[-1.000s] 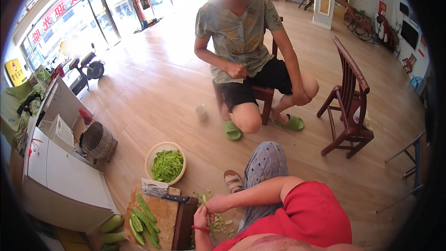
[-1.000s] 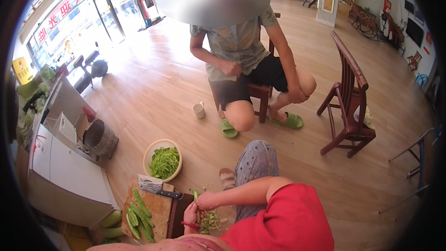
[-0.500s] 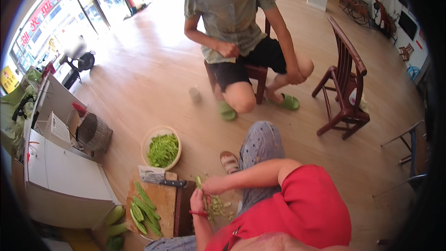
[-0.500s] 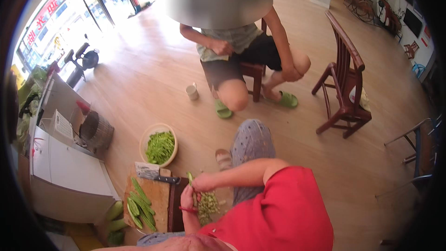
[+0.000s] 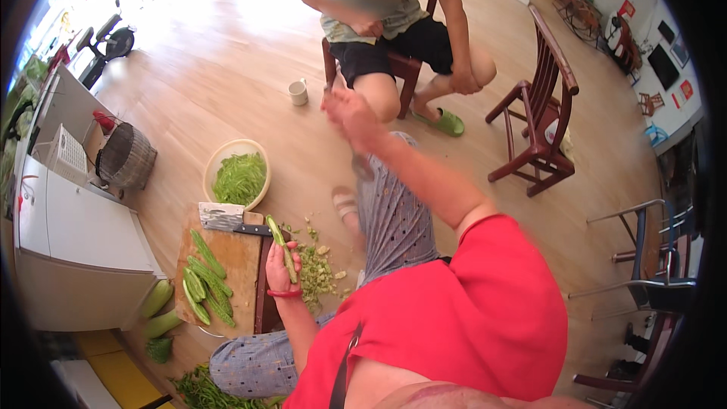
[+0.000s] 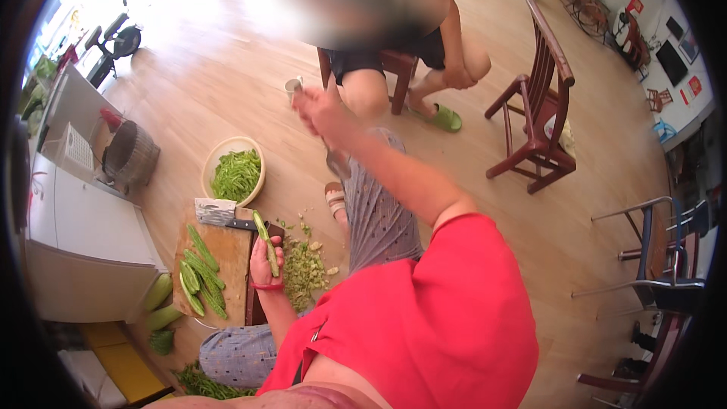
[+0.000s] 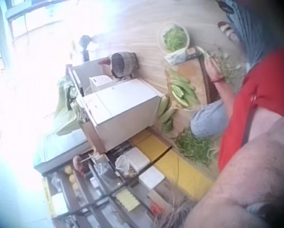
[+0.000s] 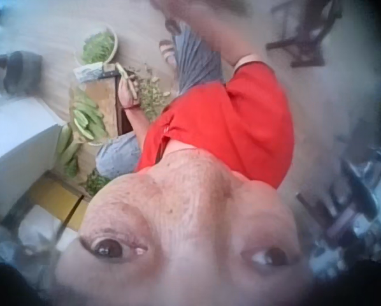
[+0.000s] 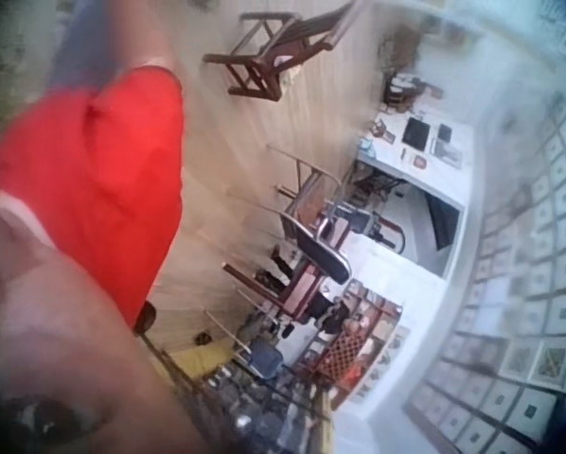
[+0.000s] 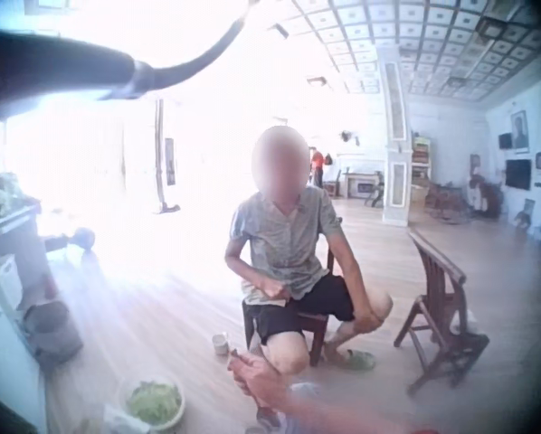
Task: The person scrapes the skin off bitter melons with a knife and slices them into small pieces on a wooden cutting board while sitting on the floor.
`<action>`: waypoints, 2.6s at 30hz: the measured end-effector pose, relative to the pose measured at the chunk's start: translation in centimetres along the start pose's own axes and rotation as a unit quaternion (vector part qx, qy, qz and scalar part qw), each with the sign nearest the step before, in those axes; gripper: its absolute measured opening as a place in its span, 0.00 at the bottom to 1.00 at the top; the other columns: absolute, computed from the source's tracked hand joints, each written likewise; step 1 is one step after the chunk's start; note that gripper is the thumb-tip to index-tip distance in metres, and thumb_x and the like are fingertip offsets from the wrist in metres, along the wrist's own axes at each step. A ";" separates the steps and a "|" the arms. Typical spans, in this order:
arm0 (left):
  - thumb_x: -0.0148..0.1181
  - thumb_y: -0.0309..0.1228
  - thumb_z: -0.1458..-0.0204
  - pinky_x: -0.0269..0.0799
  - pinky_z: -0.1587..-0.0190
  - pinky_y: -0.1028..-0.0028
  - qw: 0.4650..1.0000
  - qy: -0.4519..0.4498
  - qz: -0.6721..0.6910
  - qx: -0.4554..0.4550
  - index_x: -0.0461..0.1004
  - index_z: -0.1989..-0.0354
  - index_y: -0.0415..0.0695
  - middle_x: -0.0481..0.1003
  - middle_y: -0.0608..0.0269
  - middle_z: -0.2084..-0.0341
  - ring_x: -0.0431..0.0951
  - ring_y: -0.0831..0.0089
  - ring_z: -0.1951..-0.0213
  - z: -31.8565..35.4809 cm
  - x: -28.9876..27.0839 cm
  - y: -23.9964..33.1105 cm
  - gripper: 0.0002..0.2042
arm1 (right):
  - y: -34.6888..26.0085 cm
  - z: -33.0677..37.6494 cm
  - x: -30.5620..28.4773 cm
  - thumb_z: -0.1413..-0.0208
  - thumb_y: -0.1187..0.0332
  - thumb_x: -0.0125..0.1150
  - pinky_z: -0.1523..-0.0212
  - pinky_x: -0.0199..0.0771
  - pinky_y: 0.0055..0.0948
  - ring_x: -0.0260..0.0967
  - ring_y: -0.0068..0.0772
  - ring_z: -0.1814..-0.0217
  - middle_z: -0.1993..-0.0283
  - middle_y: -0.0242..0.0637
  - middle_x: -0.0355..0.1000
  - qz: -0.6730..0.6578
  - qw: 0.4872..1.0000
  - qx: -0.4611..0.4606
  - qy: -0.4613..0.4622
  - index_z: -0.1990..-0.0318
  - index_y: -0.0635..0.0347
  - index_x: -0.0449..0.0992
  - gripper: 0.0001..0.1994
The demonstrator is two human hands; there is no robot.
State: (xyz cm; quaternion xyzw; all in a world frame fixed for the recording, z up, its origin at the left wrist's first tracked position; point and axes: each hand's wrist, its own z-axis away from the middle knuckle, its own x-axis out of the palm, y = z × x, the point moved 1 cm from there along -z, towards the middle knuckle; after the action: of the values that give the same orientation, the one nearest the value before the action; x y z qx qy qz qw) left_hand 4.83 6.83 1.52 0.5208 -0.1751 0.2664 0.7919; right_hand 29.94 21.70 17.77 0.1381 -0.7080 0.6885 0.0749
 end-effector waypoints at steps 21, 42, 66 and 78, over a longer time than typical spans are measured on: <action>0.40 0.37 0.45 0.61 0.89 0.84 0.999 -0.034 0.015 -0.012 0.59 0.50 0.46 0.70 0.60 0.75 0.66 0.79 0.86 1.2 0.4 0.8 0.16 | 15.7 7.9 7.9 0.50 0.59 0.50 0.71 0.65 0.31 0.66 0.36 0.74 0.76 0.47 0.68 0.313 0.924 0.013 -0.219 0.68 0.65 0.69 0.15; 0.43 0.39 0.47 0.60 0.86 0.84 0.990 -0.119 0.072 -0.023 0.58 0.50 0.40 0.70 0.55 0.65 0.67 0.77 0.83 2.1 0.8 0.8 0.19 | 18.9 5.8 8.3 0.52 0.62 0.53 0.77 0.58 0.23 0.56 0.16 0.78 0.82 0.26 0.63 0.178 0.967 0.087 -0.158 0.75 0.65 0.71 0.13; 0.43 0.29 0.47 0.70 0.59 0.73 0.995 -0.001 0.094 0.020 0.61 0.51 0.39 0.70 0.58 0.60 0.71 0.68 0.57 1.2 -0.8 0.6 0.16 | 17.2 8.4 8.8 0.52 0.66 0.45 0.72 0.70 0.40 0.70 0.48 0.71 0.74 0.46 0.71 0.407 0.878 -0.031 -0.251 0.70 0.61 0.67 0.08; 0.44 0.26 0.48 0.70 0.58 0.72 1.000 0.005 0.005 0.024 0.63 0.51 0.37 0.69 0.59 0.58 0.71 0.69 0.57 0.1 0.7 1.2 0.15 | 15.0 7.5 8.5 0.52 0.67 0.43 0.74 0.66 0.44 0.68 0.51 0.71 0.74 0.49 0.69 0.498 0.818 -0.083 -0.275 0.70 0.59 0.65 0.07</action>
State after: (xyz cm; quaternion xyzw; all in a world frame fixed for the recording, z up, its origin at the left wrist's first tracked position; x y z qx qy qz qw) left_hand 4.68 7.30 2.83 0.5377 -0.1672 0.2766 0.7787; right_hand 18.06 13.65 5.68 -0.0570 -0.7257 0.5042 -0.4647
